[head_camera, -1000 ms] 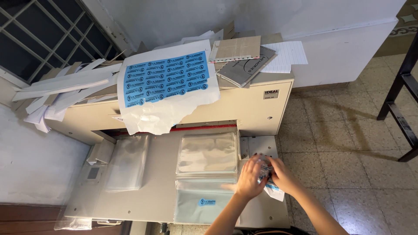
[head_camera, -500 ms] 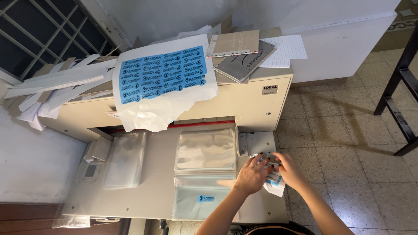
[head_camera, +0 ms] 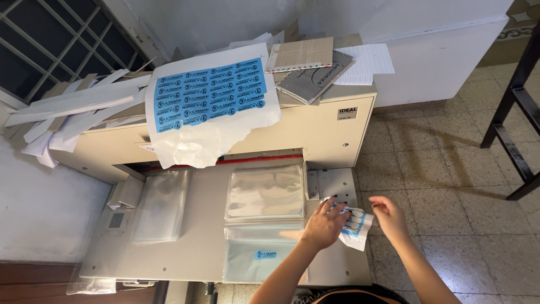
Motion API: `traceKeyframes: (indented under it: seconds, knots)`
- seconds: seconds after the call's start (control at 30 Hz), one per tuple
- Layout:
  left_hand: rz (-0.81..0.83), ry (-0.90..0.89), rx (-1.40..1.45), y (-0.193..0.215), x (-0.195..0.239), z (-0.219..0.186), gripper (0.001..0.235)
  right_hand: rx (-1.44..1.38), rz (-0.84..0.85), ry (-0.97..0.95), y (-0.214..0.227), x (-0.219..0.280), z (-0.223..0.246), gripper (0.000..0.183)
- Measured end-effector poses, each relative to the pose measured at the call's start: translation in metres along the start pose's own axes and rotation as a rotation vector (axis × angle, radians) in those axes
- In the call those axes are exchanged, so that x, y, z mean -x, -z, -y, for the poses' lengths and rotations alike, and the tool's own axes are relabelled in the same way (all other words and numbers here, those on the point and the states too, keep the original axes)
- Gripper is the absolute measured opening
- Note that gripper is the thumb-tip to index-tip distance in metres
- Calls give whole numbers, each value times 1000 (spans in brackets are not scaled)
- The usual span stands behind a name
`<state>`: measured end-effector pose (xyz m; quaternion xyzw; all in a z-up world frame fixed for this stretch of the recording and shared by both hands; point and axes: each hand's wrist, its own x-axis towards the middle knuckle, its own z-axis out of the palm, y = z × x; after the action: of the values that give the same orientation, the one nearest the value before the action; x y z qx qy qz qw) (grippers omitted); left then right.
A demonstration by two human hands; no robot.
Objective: Peeling adhesive labels from a sheet and applying them to clear plastic bags on a work surface.
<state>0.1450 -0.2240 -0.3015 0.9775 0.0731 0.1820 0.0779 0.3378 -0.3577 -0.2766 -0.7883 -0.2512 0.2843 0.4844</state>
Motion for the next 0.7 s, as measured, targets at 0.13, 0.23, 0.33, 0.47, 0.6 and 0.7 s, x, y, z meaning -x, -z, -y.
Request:
traceKeyframes:
  seconds: [0.13,0.23,0.33,0.47,0.6,0.7]
  knots:
    - [60,48,117,7,-1,-1,44,102,106,55,-15,7,-4,33]
    - [87,108,230,23,-3,-8,58,367,38,257,-32,3,-18,49]
    - [-94,174,482,44,-2,-18,58,400,2,219,-40,3,-21,48]
    - [-214,301,723,60,8,-26,56,259,20,125,-46,11,-12,36]
    - [-296,279,586,53,8,-21,63,296,3,71,-55,22,-10,31]
    - [-267,322,524,40,1,-20,53,305,-85,114,-57,30,-15,26]
